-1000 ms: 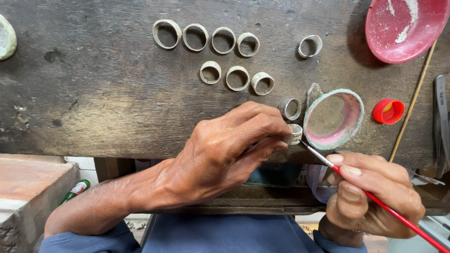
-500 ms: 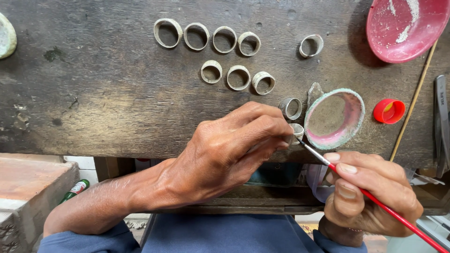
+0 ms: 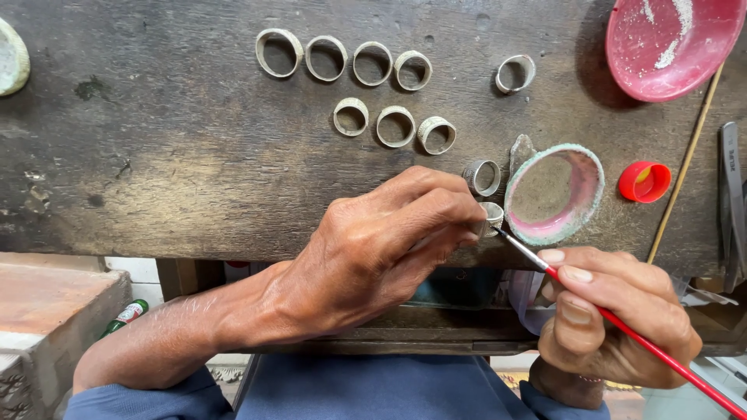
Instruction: Applying pink enamel or paint to the interior of small metal rings using a fine-tipped brush at a jewelry workshop.
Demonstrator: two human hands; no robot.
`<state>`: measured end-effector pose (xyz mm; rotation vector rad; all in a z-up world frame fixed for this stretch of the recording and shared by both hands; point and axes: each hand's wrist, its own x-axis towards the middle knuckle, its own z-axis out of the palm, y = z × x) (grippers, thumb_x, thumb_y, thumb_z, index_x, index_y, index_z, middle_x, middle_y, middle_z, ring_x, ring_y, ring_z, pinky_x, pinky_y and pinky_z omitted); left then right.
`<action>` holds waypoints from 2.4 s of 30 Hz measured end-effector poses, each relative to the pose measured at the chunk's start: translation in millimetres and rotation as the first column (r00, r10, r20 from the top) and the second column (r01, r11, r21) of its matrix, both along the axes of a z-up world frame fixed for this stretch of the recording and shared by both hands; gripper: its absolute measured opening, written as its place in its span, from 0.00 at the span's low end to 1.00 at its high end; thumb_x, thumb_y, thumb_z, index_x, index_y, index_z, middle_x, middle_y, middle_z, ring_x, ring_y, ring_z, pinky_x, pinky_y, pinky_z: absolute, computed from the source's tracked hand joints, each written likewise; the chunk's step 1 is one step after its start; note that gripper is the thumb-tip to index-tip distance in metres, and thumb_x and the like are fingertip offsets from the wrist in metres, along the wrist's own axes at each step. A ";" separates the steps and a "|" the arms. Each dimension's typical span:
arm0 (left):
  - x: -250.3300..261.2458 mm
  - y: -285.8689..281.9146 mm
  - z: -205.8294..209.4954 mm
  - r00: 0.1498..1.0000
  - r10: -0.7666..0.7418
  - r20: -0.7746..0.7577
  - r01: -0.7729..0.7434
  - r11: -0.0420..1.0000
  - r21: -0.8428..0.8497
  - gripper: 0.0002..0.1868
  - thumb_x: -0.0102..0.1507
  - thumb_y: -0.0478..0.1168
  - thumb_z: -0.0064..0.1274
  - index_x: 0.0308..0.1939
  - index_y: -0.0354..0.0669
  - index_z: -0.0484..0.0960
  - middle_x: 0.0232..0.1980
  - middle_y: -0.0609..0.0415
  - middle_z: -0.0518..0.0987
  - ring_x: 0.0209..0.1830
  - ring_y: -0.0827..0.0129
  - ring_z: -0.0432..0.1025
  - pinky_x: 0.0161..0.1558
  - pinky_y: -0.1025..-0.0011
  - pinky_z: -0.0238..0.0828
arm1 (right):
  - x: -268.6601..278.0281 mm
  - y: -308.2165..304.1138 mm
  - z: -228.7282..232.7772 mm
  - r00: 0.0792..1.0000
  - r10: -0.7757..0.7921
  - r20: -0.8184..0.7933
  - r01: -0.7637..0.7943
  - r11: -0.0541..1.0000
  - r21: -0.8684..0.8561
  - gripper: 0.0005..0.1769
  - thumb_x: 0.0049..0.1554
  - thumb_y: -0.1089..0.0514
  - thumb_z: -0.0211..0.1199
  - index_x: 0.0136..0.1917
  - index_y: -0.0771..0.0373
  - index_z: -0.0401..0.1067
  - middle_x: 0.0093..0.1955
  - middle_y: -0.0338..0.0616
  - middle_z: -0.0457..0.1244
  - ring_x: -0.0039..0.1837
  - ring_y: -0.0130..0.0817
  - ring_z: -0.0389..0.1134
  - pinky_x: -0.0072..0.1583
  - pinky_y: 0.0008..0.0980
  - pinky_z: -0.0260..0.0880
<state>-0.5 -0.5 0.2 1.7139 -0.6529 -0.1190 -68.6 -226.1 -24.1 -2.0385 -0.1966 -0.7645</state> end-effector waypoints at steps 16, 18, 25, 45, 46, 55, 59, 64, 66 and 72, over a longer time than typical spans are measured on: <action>4.9 -3.4 8.7 1.000 0.031 0.005 -0.031 0.998 0.063 0.05 0.71 0.30 0.51 0.51 0.38 0.76 0.49 0.51 0.79 0.49 0.65 0.77 0.52 0.72 0.76 | 8.4 -14.9 4.6 0.999 -0.028 -0.039 0.025 0.998 -0.066 0.07 0.66 0.62 0.55 0.46 0.68 0.65 0.32 0.54 0.61 0.36 0.43 0.69 0.42 0.32 0.70; 5.0 -3.2 9.3 0.999 0.037 -0.008 -0.036 0.996 0.076 0.05 0.71 0.31 0.52 0.51 0.38 0.76 0.49 0.52 0.80 0.49 0.66 0.78 0.51 0.73 0.76 | 10.8 -16.2 3.6 0.998 -0.012 -0.069 0.006 0.997 -0.076 0.03 0.65 0.67 0.56 0.47 0.70 0.66 0.33 0.54 0.61 0.37 0.44 0.69 0.42 0.32 0.70; 5.2 -2.4 7.8 0.999 0.023 -0.022 -0.021 0.995 0.092 0.06 0.71 0.32 0.52 0.52 0.38 0.76 0.51 0.51 0.80 0.50 0.66 0.78 0.52 0.73 0.78 | 13.2 -10.4 7.9 0.991 -0.053 -0.125 0.040 0.994 -0.104 0.03 0.65 0.68 0.57 0.48 0.72 0.68 0.40 0.60 0.66 0.43 0.48 0.72 0.49 0.35 0.72; 6.2 -1.6 8.0 1.000 0.008 -0.012 -0.007 0.998 0.067 0.06 0.71 0.31 0.51 0.52 0.36 0.75 0.50 0.49 0.80 0.50 0.63 0.78 0.53 0.71 0.77 | 8.9 -8.3 7.0 0.983 -0.078 -0.163 0.073 0.997 -0.038 0.05 0.66 0.65 0.56 0.49 0.71 0.67 0.39 0.58 0.64 0.41 0.45 0.70 0.47 0.33 0.70; 6.2 -2.0 8.2 1.000 0.010 -0.007 -0.009 0.998 0.068 0.06 0.71 0.31 0.51 0.52 0.36 0.75 0.50 0.49 0.80 0.50 0.63 0.78 0.53 0.71 0.77 | 7.5 -9.5 7.6 0.984 -0.076 -0.159 0.071 0.997 -0.037 0.05 0.66 0.65 0.56 0.49 0.71 0.67 0.39 0.58 0.64 0.41 0.45 0.70 0.47 0.33 0.70; 1.6 -0.8 4.2 0.999 0.048 0.024 -0.048 0.999 -0.002 0.04 0.72 0.31 0.48 0.50 0.36 0.75 0.49 0.50 0.80 0.52 0.61 0.77 0.56 0.68 0.75 | -0.1 -7.6 11.3 0.995 0.008 -0.098 -0.003 0.999 0.054 0.08 0.66 0.59 0.56 0.51 0.67 0.63 0.33 0.57 0.59 0.34 0.40 0.64 0.42 0.32 0.67; 0.4 -1.9 1.9 0.995 0.067 0.075 -0.065 0.997 -0.032 0.04 0.71 0.30 0.52 0.49 0.35 0.75 0.48 0.50 0.79 0.51 0.60 0.77 0.56 0.68 0.74 | -2.9 -5.9 11.3 0.994 0.025 -0.103 -0.024 1.000 0.016 0.08 0.66 0.59 0.56 0.50 0.68 0.64 0.40 0.63 0.62 0.38 0.43 0.67 0.45 0.33 0.69; 0.6 -2.0 3.0 0.995 0.064 0.075 -0.060 0.997 -0.052 0.03 0.71 0.28 0.52 0.48 0.34 0.75 0.47 0.50 0.78 0.50 0.60 0.76 0.56 0.68 0.73 | -0.3 -4.2 12.5 0.996 0.046 -0.080 -0.048 0.999 -0.016 0.07 0.65 0.62 0.55 0.48 0.70 0.65 0.41 0.65 0.64 0.40 0.46 0.70 0.44 0.33 0.68; 0.6 -2.0 2.6 0.996 0.058 0.068 -0.056 0.998 -0.040 0.03 0.71 0.29 0.51 0.49 0.35 0.75 0.47 0.51 0.78 0.50 0.61 0.76 0.56 0.68 0.73 | 1.7 -3.7 10.5 0.997 0.059 -0.042 -0.059 0.998 -0.002 0.09 0.64 0.60 0.57 0.47 0.70 0.66 0.40 0.64 0.64 0.38 0.47 0.70 0.41 0.32 0.67; 0.8 -2.1 3.6 0.997 0.052 0.058 -0.049 0.998 -0.049 0.02 0.71 0.29 0.49 0.48 0.35 0.75 0.47 0.51 0.78 0.50 0.61 0.75 0.55 0.68 0.73 | 2.9 -5.4 10.8 0.994 0.090 -0.054 -0.091 0.995 -0.027 0.08 0.64 0.61 0.56 0.47 0.70 0.67 0.40 0.64 0.65 0.37 0.44 0.69 0.41 0.31 0.67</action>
